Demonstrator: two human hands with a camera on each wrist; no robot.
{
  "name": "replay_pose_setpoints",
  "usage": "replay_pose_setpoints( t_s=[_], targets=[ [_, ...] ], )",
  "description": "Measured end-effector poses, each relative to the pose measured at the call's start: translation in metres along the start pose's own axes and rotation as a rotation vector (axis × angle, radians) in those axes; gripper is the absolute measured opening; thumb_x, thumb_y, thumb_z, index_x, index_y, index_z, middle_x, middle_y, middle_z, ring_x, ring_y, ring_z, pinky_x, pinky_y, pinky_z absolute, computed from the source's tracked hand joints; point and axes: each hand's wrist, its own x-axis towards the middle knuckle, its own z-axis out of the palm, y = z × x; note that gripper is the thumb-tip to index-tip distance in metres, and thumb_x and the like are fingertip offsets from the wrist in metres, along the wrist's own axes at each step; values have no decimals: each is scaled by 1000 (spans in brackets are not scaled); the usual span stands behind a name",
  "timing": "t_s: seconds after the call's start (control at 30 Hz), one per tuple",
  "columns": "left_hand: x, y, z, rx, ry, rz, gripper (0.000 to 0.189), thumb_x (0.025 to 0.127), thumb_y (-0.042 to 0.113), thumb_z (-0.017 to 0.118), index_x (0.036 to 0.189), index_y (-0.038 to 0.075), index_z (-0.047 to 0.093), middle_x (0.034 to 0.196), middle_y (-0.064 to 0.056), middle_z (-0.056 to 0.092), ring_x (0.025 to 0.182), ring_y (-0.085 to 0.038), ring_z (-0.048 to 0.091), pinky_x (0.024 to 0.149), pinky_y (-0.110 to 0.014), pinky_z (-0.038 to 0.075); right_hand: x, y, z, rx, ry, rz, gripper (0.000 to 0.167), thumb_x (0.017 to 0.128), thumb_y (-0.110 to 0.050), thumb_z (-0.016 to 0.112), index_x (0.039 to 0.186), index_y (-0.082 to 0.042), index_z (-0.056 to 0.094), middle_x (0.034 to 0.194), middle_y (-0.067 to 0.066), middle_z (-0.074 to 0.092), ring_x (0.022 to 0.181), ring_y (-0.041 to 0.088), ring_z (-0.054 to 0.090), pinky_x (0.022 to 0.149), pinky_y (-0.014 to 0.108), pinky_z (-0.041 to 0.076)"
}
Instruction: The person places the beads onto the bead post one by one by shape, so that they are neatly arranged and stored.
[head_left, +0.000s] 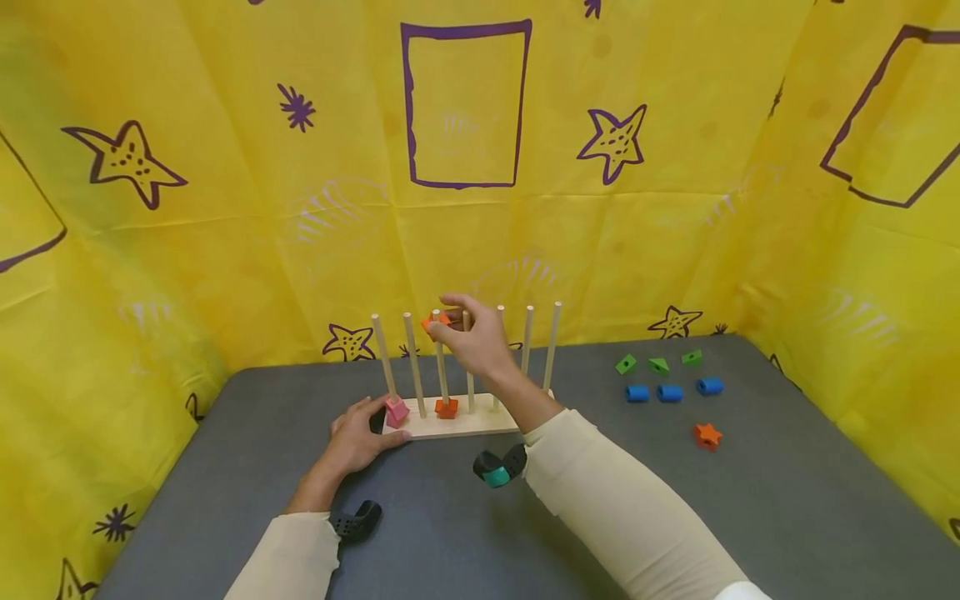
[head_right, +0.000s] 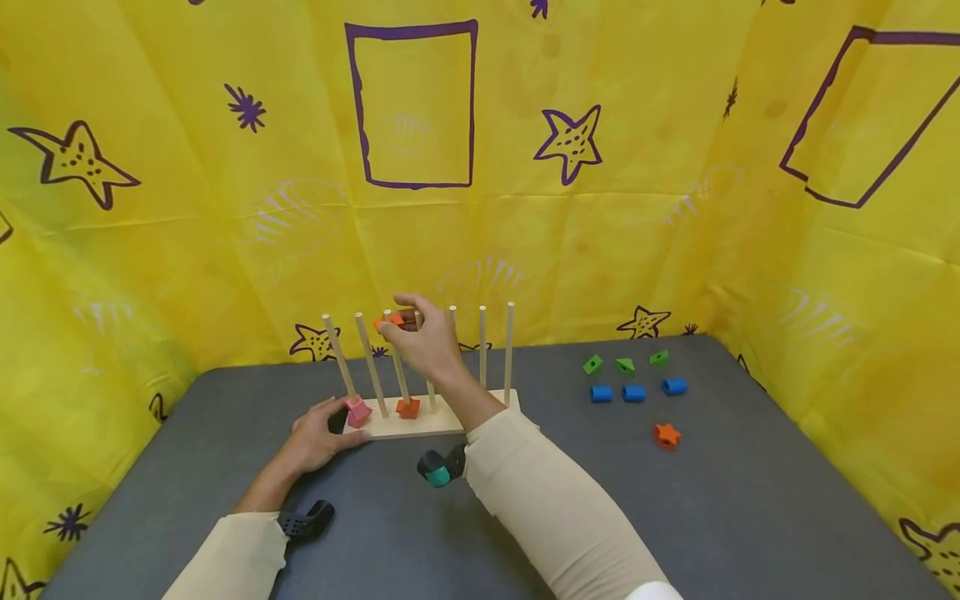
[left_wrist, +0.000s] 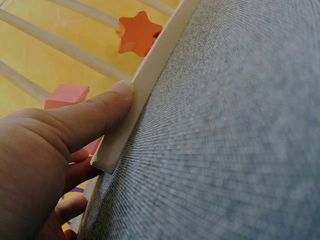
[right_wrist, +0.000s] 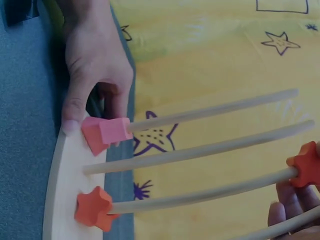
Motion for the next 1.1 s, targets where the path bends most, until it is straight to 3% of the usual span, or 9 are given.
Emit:
replay_pose_setpoints(
  t_s=[0.43,1.1],
  targets=[
    [1,-2,2,-7,-4,2,83,77,41,81,141,0,46,141,-33,39,135,-49,23,103,-62,9,-9,22,4,65,34,78,45,86,-14,75,126,-5,58,104,8,65,94,23,62,81,36,52],
    [2,0,1,-3,-6,1,86,76,43,81,141,-2,46,141,-34,38,134,-50,24,103,-62,10,-25,63,13,55,40,119,47,83,-13,76,127,-5,58,100,7,65,88,22,64,78,37,53]
  ],
)
